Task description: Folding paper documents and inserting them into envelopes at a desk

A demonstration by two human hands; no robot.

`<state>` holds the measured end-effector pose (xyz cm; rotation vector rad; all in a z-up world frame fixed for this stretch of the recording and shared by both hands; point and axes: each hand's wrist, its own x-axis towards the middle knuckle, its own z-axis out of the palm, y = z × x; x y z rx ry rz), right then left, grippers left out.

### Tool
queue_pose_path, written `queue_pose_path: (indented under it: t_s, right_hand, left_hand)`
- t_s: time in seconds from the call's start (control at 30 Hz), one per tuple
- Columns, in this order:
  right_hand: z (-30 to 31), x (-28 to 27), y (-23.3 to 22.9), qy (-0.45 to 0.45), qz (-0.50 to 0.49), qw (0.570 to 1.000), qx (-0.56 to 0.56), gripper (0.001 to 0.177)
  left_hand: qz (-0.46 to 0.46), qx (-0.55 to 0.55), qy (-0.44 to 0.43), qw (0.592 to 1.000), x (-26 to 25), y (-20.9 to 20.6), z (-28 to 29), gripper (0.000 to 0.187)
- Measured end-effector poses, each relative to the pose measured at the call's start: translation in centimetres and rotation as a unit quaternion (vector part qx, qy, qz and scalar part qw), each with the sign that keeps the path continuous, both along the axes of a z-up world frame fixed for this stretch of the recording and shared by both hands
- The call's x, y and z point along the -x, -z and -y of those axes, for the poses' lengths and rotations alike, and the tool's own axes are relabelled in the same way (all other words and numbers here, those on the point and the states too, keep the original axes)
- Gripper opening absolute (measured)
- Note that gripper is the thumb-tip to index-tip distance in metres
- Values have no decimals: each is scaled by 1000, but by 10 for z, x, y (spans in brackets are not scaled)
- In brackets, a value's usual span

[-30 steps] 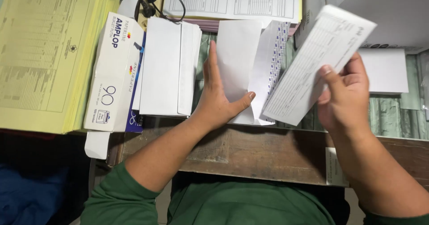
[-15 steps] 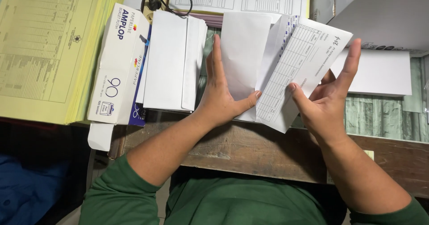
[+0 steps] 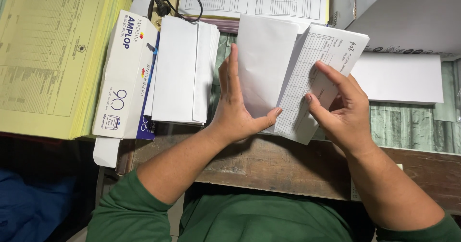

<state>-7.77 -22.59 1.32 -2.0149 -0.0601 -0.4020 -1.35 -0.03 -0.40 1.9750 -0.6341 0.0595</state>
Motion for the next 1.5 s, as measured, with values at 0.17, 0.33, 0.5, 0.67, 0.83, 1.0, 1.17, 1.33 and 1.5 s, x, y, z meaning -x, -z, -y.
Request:
queue_pose_path:
  t_s: [0.17, 0.33, 0.5, 0.67, 0.83, 1.0, 1.17, 1.33, 1.5]
  right_hand:
    - [3, 0, 5, 4, 16, 999, 51, 54]
    - [1, -2, 6, 2, 45, 995, 94, 55]
    - [-5, -5, 6, -30, 40, 997, 51, 54]
    - [-9, -7, -4, -70, -31, 997, -32, 51]
    - [-11, -8, -17, -161, -67, 977, -121, 70]
    - [-10, -5, -23, 15, -163, 975, -153, 80]
    - [-2, -7, 1, 48, -185, 955, -229, 47]
    - [-5, -3, -1, 39, -160, 957, -239, 43]
    - [-8, -4, -3, 37, -157, 955, -248, 46]
  left_hand:
    - [19, -12, 1, 1000, 0, 4, 2, 137]
    - [48, -1, 4, 999, -2, 7, 2, 140]
    - [58, -5, 28, 998, -2, 9, 2, 142]
    - [-48, 95, 68, 992, -3, 4, 5, 112]
    - [-174, 128, 45, 975, -8, -1, 5, 83]
    - [-220, 132, 12, 966, -9, 1, 7, 76]
    - [-173, 173, 57, 968, -12, 15, 4, 71]
    - [-134, 193, 96, 967, -12, 16, 5, 68]
    - [-120, 193, 104, 968, -12, 13, 5, 66]
